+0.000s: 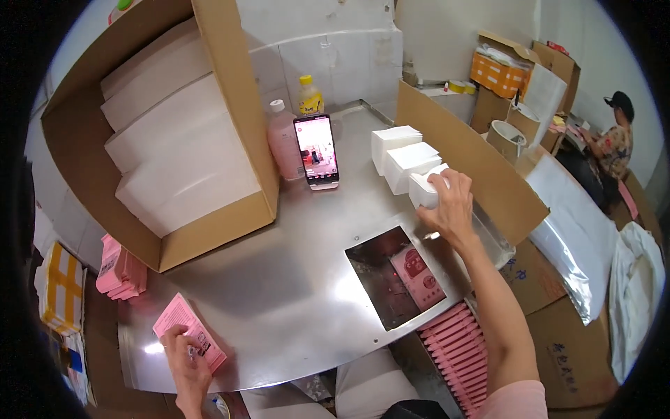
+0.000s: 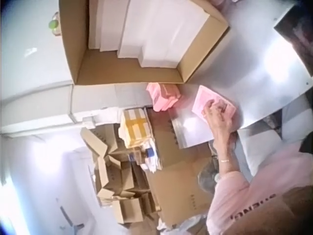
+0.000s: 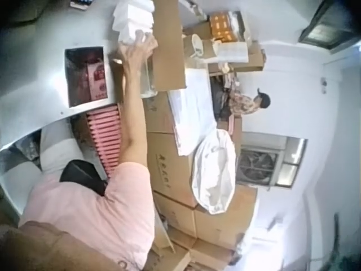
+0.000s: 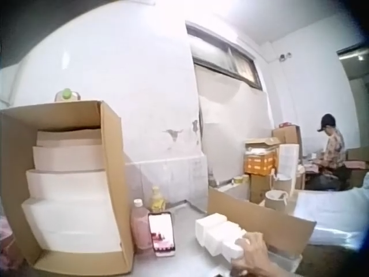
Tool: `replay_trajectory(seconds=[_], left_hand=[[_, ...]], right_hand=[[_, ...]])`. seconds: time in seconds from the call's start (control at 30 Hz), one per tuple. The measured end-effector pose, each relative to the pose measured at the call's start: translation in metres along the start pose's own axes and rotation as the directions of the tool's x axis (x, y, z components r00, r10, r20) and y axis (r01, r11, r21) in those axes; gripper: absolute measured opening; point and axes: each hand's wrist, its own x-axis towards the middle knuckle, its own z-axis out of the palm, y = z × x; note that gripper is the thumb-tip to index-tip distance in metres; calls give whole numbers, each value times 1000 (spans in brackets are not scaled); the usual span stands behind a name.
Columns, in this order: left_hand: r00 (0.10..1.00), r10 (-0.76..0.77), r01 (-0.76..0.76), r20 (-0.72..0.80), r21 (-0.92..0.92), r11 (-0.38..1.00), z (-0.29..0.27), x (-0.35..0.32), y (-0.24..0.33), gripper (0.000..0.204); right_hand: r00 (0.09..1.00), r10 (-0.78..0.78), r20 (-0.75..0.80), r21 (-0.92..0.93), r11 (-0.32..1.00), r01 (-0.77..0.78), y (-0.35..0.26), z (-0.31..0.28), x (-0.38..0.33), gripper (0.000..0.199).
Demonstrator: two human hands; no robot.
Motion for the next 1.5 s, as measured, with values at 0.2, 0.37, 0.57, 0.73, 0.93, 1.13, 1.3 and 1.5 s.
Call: replay_trajectory(seconds=[0.2,0.37,0.57,0.73,0.93,1.13,1.3,1.5], left_hand=[[921,-387,367,48,230,901,-16,-7,-29,29],[932,-331,287,147,259,922,-10,-9,-42,15],[986,-93,90,-135,-26,996,9,26,24,10],[924,358,-316,137,-254,914,98,19,90,22],[958,240,-215,158,-160,963,106,18,94,17],[941,298,-250,164,-259,933,119,16,106,18],[891,404,-329,209,-317,890,123,21,140,32],[944,224,-202,241,-113,973,113,21,127,83]], right_hand=[[998,-30,-54,-100,995,24,-13,-28,-29,56],[995,-91,-31,-341,937,75,-33,-41,-24,41],[999,-38,6,-242,970,39,-30,-40,-21,23],[1000,25,2,-132,991,-24,-26,-41,-14,23],[991,127,51,-79,989,-122,-30,-49,-9,25],[997,71,21,-29,997,-71,-21,-51,-14,25],[930,-367,-27,168,915,366,-88,-48,-74,39],[698,-702,146,419,682,599,-155,-44,-137,34]])
